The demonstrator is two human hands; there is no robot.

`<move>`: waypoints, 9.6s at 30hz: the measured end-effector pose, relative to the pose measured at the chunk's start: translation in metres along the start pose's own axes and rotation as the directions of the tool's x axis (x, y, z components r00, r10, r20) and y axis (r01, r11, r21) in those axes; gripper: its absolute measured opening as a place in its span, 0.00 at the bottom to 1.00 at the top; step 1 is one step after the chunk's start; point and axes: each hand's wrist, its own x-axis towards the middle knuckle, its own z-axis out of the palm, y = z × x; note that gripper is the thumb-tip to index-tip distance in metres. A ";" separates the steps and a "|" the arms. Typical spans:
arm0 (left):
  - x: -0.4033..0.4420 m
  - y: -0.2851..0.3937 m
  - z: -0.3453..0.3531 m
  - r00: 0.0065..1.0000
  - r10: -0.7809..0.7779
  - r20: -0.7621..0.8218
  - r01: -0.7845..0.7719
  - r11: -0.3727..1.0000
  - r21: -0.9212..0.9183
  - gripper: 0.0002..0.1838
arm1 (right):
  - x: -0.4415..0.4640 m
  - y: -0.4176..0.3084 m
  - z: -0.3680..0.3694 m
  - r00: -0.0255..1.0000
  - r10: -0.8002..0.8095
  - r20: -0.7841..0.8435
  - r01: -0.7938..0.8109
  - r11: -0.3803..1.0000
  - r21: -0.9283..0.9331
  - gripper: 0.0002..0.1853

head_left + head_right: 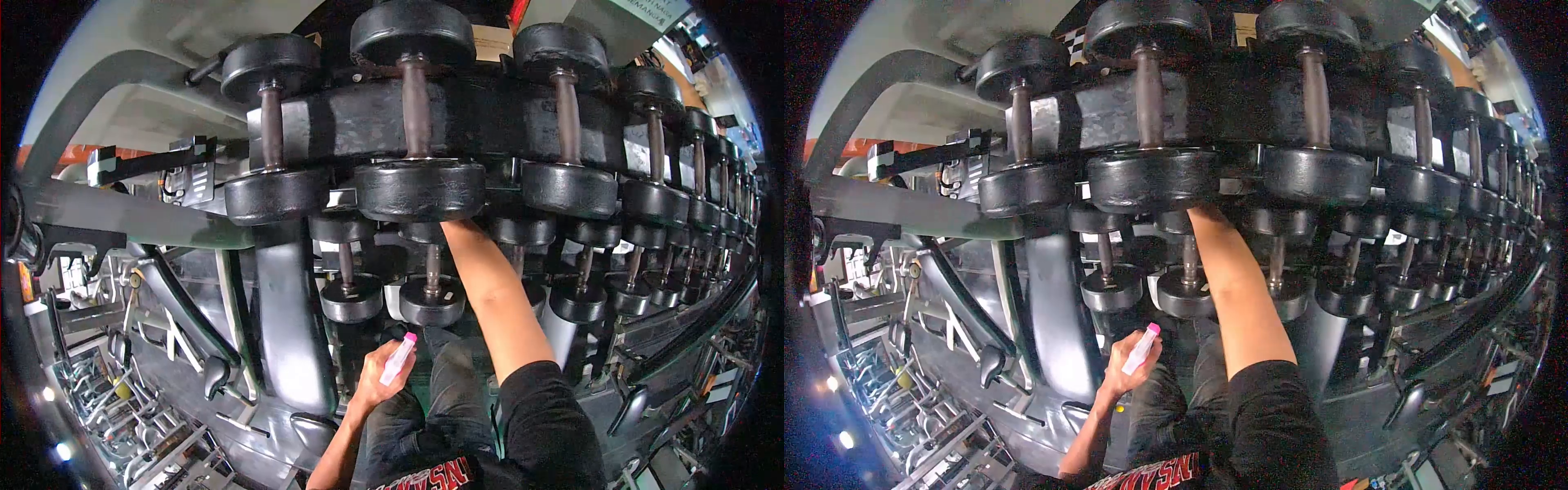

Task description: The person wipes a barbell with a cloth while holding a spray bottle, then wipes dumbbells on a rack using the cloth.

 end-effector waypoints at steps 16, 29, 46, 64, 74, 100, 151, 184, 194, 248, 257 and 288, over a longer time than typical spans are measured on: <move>-0.005 0.008 -0.012 0.999 -0.030 0.018 0.031 0.998 -0.047 0.05 | -0.202 -0.001 0.038 0.670 -0.416 -0.615 0.359 0.906 -0.222 0.13; -0.023 0.006 -0.029 0.994 -0.041 0.097 0.044 0.999 -0.031 0.07 | -0.099 0.046 0.107 0.802 0.530 0.276 0.232 -0.702 0.673 0.10; -0.047 0.009 -0.061 0.999 -0.038 0.040 0.039 0.999 -0.035 0.05 | -0.036 -0.040 0.195 0.974 0.214 0.073 0.155 -0.868 0.473 0.07; -0.050 0.010 -0.058 0.990 -0.114 0.081 0.122 0.986 -0.109 0.06 | -0.208 0.019 0.076 0.823 0.566 -0.054 0.422 -0.545 0.725 0.11; -0.055 0.012 -0.050 0.997 -0.058 0.056 0.063 0.993 -0.104 0.05 | -0.113 -0.071 0.102 0.920 0.169 0.352 0.007 -0.909 0.417 0.03; -0.041 -0.024 -0.022 0.992 -0.070 -0.103 0.050 0.981 -0.185 0.12 | -0.219 0.066 0.046 0.939 0.320 -0.129 0.223 -0.278 0.934 0.11; -0.036 -0.069 0.037 0.977 -0.029 -0.210 -0.003 0.988 -0.153 0.07 | -0.188 -0.030 0.097 0.816 0.132 -0.563 -0.018 0.979 0.204 0.29; -0.036 -0.063 0.026 0.975 -0.115 -0.188 0.068 0.969 -0.236 0.05 | -0.147 -0.029 0.099 0.870 -0.397 0.291 0.332 0.910 0.248 0.20; -0.036 -0.050 0.007 0.946 -0.295 -0.136 0.230 0.905 -0.359 0.06 | -0.151 0.073 0.079 0.993 -0.082 0.085 0.091 0.991 -0.098 0.15; -0.061 -0.074 0.020 0.991 0.101 0.087 -0.098 0.994 -0.043 0.16 | -0.427 0.068 0.116 0.635 0.520 -0.571 0.100 0.678 0.728 0.16; -0.063 -0.078 0.028 0.995 0.099 0.015 -0.099 0.995 0.009 0.10 | -0.436 0.057 0.127 0.608 0.525 -0.595 0.131 0.673 0.728 0.16; -0.097 -0.076 0.022 0.996 -0.033 -0.084 0.024 0.994 -0.103 0.06 | -0.240 -0.062 0.174 0.749 -0.590 -0.303 0.250 0.674 -0.695 0.19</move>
